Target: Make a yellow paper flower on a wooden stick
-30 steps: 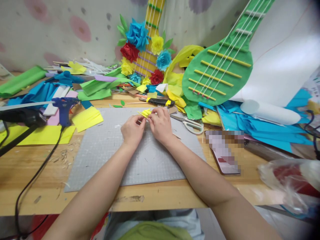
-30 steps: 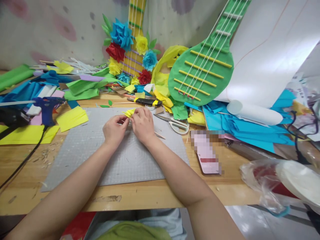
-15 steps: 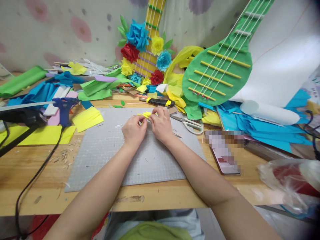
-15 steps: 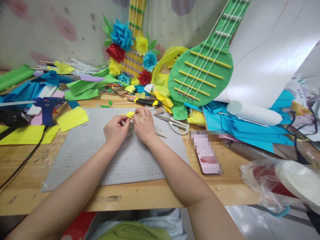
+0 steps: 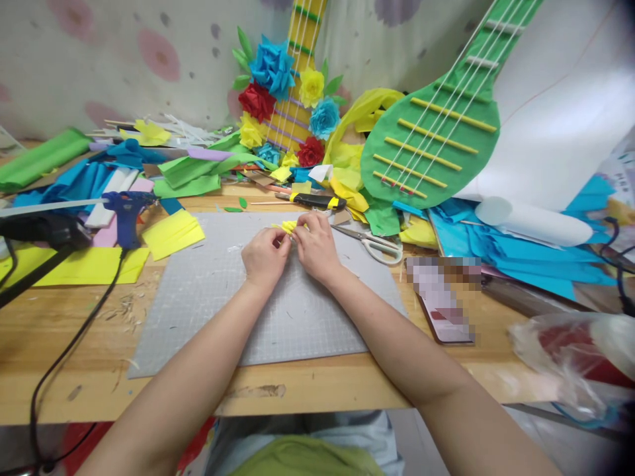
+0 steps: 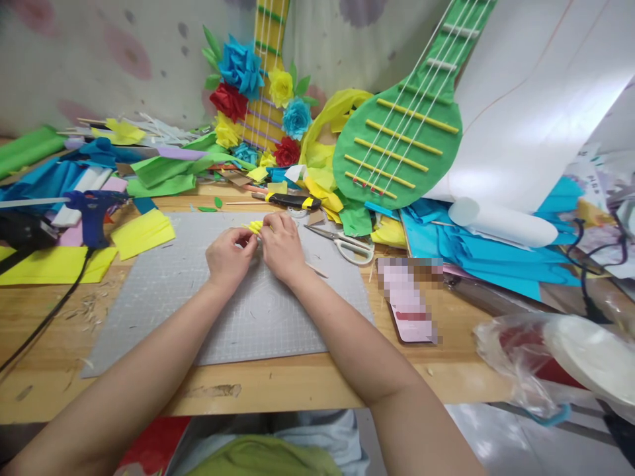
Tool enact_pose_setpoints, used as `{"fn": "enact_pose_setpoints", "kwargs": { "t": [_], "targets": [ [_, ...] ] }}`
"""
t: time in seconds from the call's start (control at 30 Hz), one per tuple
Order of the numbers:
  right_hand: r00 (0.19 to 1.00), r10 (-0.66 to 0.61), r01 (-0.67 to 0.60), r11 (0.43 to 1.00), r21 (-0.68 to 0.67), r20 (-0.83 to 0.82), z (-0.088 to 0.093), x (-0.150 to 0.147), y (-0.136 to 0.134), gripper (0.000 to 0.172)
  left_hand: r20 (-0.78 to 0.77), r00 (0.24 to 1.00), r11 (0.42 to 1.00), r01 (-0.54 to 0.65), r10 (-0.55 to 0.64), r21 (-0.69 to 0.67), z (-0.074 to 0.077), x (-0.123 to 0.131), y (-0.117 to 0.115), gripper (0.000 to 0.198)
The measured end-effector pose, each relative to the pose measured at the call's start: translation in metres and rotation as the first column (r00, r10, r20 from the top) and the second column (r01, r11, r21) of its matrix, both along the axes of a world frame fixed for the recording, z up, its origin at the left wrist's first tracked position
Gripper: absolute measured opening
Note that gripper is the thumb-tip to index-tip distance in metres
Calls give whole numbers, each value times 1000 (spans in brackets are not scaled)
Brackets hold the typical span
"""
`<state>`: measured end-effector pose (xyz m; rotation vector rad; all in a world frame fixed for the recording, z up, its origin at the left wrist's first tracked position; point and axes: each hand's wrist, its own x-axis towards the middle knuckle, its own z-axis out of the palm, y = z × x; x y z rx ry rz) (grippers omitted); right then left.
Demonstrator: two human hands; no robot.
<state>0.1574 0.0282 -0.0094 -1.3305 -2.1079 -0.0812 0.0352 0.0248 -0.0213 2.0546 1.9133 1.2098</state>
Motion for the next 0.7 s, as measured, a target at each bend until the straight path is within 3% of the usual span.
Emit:
{"fn": "enact_pose_setpoints", "kwargs": {
  "t": [0.2, 0.4, 0.6, 0.7],
  "targets": [
    [1000, -27, 27, 999, -23, 6, 0, 1, 0, 25, 12, 1000, 997, -6, 7, -79, 2, 1, 2, 12],
    [997, -72, 72, 997, -39, 7, 2, 2, -7, 14, 43, 995, 978, -83, 93, -194, 5, -4, 8, 14],
    [999, -44, 45, 997, -55, 17, 1, 8, -7, 10, -24, 991, 946, -131, 129, -296, 10, -22, 17, 18],
    [999, -26, 28, 997, -75, 28, 3, 14, -5, 7, -37, 992, 958, -128, 123, -257, 11, -35, 21, 19]
  ]
}}
